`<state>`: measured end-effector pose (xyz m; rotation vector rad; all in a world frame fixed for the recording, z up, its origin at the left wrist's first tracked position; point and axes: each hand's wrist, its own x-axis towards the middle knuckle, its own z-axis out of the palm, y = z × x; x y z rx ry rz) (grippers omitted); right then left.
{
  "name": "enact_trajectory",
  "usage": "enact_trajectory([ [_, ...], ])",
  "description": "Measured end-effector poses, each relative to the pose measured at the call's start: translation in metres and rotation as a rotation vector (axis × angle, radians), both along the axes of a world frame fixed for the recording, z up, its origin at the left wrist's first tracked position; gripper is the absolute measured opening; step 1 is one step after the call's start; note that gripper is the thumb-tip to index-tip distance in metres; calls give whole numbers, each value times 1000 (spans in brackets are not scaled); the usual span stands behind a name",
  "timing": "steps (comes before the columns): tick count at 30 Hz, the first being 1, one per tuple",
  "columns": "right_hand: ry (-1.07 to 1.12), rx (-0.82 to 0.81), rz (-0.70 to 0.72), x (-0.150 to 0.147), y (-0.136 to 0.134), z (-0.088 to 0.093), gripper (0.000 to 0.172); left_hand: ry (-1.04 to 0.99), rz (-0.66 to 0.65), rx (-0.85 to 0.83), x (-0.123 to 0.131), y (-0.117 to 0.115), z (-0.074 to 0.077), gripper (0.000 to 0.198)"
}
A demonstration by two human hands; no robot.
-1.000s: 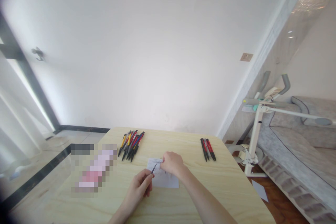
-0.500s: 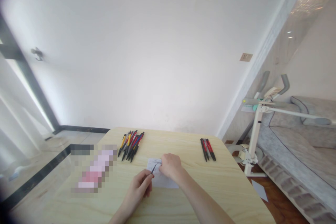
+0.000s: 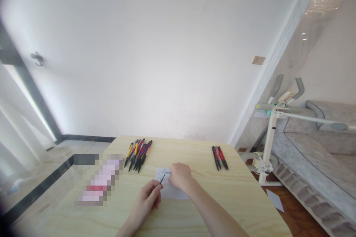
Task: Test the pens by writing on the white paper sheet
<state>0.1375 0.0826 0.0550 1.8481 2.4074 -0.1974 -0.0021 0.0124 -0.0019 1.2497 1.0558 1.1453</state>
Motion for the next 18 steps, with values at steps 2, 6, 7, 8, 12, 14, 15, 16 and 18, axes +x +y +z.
enact_trajectory([
  [2,3,3,1,1,0,-1,19,1,-3,-2,0,0,0,26],
  [6,7,11,6,2,0,-3,20,-5,2,-3,1,1,1,28],
  [7,8,13,8,2,1,-3,21,-9,4,-8,1,1,1,28],
  [8,9,14,9,2,1,-3,21,-11,4,-12,1,1,1,29],
  [12,9,12,8,3,1,-2,20,-12,0,-12,0,1,1,29],
  [14,7,9,3,2,2,-2,19,-15,-1,-10,0,1,0,28],
  [15,7,8,0,2,2,-2,19,-17,-3,-11,0,1,-1,28],
  [16,7,8,-3,2,2,-1,19,-19,-3,-12,0,1,-1,28],
  [18,8,6,-7,2,1,-1,19,-20,-3,-14,0,1,-2,29],
])
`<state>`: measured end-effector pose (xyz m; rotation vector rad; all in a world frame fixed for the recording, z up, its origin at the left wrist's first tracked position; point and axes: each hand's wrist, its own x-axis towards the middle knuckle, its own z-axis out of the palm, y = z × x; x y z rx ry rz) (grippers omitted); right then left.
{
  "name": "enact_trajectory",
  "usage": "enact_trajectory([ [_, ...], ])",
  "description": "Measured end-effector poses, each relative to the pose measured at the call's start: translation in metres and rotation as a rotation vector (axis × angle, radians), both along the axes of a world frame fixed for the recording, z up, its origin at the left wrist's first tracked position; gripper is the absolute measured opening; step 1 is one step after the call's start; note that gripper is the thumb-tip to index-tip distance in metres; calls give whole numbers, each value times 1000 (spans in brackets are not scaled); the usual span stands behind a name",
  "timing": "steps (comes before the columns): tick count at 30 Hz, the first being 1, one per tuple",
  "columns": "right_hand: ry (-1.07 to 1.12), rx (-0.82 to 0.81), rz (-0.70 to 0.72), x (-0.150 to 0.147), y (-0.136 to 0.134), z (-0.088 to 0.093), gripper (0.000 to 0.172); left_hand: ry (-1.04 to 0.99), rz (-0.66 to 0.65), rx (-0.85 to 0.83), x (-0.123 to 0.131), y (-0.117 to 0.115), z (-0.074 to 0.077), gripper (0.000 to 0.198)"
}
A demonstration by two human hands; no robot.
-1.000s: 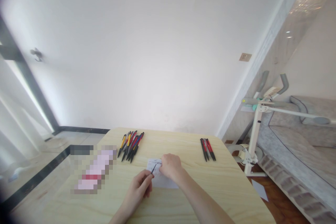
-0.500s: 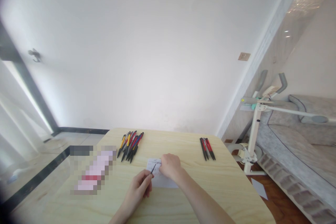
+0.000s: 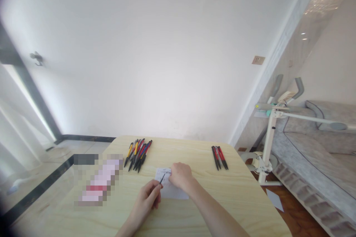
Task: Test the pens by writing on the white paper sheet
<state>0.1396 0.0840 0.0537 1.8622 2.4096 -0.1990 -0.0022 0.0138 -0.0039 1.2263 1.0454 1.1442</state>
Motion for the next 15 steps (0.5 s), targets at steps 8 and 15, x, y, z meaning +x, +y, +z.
enact_trajectory([
  [8,9,1,-12,4,0,2,18,6,5,5,0,0,1,28],
  [15,27,52,-28,11,1,5,22,13,9,10,1,0,2,28],
])
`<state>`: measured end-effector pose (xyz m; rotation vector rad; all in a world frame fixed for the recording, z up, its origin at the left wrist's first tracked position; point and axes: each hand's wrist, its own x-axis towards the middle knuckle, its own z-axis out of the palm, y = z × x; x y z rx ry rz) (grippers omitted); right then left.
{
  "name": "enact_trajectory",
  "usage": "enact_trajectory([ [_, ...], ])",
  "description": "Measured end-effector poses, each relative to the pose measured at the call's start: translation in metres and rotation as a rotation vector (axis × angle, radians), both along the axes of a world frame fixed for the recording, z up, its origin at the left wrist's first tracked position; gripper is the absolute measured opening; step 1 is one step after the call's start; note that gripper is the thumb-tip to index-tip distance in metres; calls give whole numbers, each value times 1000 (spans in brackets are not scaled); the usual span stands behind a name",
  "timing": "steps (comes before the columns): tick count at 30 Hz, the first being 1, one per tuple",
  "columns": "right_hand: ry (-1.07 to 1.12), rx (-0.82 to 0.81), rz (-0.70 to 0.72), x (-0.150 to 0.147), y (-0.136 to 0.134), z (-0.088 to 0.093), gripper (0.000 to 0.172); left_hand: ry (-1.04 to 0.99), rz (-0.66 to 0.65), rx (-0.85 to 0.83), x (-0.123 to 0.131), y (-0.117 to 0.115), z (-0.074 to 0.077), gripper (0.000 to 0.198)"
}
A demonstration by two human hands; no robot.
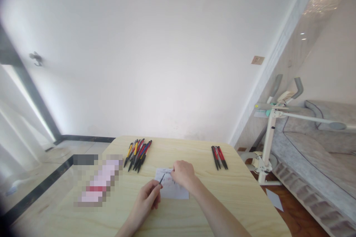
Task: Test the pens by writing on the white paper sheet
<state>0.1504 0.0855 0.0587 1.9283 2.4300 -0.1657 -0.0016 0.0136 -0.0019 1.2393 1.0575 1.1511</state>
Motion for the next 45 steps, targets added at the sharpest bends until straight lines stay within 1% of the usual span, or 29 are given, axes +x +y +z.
enact_trajectory([
  [4,13,8,6,2,1,-1,26,-6,-2,-15,0,0,0,28],
  [7,35,16,37,3,0,-3,27,0,-1,-11,0,0,0,27],
  [12,96,16,109,6,-5,-6,20,2,-1,2,0,-1,-1,26],
  [15,123,12,129,8,-8,-7,18,5,-1,1,0,-1,-1,26],
  [20,141,1,131,10,-10,-9,23,10,-5,2,0,-1,-2,25],
  [27,152,-9,132,10,-10,-11,17,12,-2,7,-1,-1,-3,25],
  [45,205,-30,137,15,-10,-11,17,19,-7,12,0,0,-4,24],
])
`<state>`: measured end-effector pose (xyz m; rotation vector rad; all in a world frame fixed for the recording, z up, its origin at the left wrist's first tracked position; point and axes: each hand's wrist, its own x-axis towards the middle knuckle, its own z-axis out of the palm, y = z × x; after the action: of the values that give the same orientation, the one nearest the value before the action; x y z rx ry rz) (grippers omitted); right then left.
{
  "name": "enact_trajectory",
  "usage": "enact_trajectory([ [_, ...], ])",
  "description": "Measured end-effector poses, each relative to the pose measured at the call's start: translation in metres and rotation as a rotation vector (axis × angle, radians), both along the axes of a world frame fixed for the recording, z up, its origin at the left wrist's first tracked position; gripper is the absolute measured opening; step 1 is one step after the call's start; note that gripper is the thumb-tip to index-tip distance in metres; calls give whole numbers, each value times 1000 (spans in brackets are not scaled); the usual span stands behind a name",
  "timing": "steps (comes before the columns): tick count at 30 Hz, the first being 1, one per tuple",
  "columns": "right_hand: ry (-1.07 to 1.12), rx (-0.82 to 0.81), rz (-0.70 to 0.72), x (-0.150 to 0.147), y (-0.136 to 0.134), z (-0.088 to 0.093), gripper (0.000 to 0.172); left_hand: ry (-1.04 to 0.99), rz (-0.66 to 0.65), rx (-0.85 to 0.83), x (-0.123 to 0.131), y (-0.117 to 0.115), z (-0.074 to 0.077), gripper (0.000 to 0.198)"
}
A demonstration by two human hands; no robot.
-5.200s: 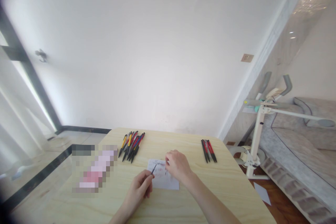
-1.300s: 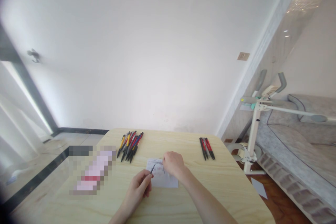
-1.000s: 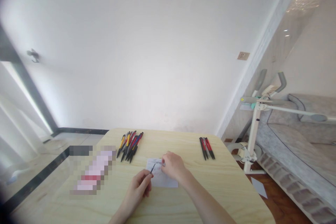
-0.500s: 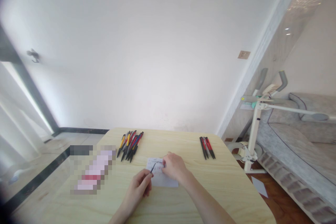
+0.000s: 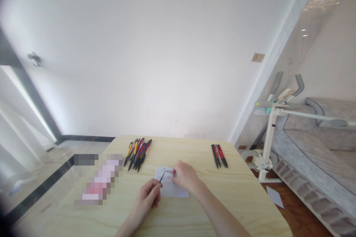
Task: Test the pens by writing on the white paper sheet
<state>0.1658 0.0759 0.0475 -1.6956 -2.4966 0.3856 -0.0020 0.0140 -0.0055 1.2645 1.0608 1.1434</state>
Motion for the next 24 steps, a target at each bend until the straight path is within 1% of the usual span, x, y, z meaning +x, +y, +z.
enact_trajectory([
  [11,68,13,7,3,3,-4,16,-3,-1,1,0,-1,0,24],
  [24,146,30,-48,9,6,-3,16,-10,17,4,1,-1,3,24],
])
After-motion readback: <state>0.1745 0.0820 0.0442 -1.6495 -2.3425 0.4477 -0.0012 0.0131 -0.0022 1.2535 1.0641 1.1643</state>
